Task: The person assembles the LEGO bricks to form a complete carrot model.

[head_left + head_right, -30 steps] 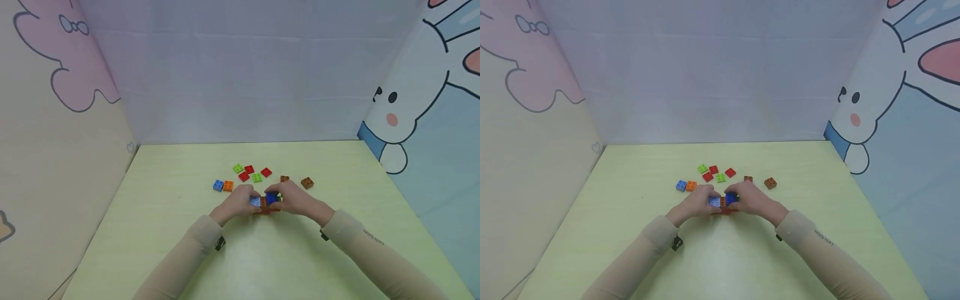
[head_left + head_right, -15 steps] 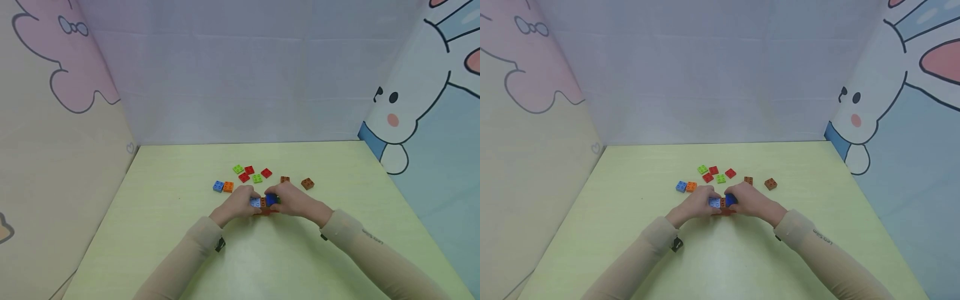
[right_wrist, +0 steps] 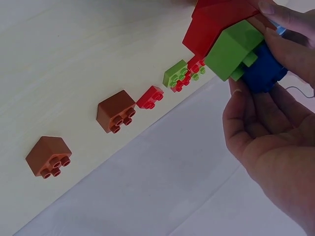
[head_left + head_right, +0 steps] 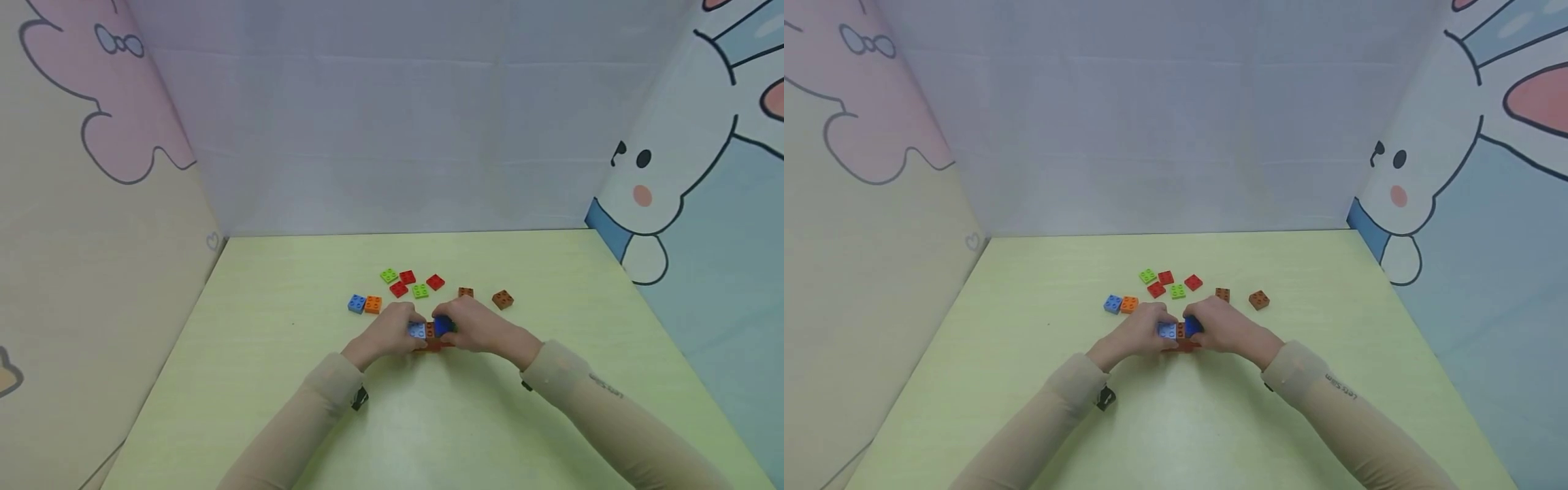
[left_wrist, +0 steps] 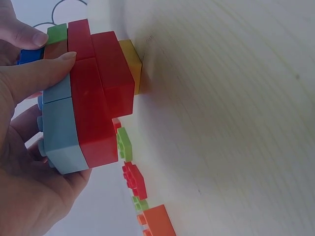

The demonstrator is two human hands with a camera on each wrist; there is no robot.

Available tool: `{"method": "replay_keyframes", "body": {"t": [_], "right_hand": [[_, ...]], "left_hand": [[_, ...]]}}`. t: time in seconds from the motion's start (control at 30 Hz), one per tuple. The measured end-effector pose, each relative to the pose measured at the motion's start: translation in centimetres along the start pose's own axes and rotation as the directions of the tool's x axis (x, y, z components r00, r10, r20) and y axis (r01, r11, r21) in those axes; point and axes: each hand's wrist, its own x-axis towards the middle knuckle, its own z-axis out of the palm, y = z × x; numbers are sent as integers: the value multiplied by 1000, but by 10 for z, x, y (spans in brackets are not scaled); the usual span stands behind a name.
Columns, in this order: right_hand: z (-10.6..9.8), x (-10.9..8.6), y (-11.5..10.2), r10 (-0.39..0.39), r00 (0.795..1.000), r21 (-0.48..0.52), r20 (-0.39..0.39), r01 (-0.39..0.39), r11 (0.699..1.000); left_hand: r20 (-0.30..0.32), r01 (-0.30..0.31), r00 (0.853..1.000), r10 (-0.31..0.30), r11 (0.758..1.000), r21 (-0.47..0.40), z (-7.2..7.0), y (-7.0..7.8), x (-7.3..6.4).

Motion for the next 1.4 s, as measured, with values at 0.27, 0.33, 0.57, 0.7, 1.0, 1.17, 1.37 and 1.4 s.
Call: {"method": "replay_keyframes", "body": {"t": [0.27,0.33,0.57,0.7,1.0,1.17,1.37,1.4], "right_hand": [[-1,0,-3,-7,1000,-8,21,7,1000],[-1,0,-3,-9,1000,-13,25,10,1000],[-1,2,-1,-29,999,-22,24,30,999],[-1,2,0,-35,999,-19,19,35,999],[3,0,4,-23,1000,17,2,23,1000],[5,-1,7,-11,1000,56,-26,13,998],[7,-2,13,-23,998,101,-59,29,994],[8,-2,14,-25,998,108,-66,32,994]], "left_hand": [[12,13,1000,-13,1000,-8,0,2,0],[14,23,1000,-23,1000,-11,0,2,0],[7,14,1000,-15,1000,12,0,2,0],[9,5,1000,-5,1000,19,0,2,0],[4,-16,1000,16,1000,19,-1,0,0],[-6,-36,999,36,999,10,0,0,0],[-5,-22,1000,22,1000,7,-1,0,0],[-2,-16,1000,16,1000,3,-1,0,0]]}}
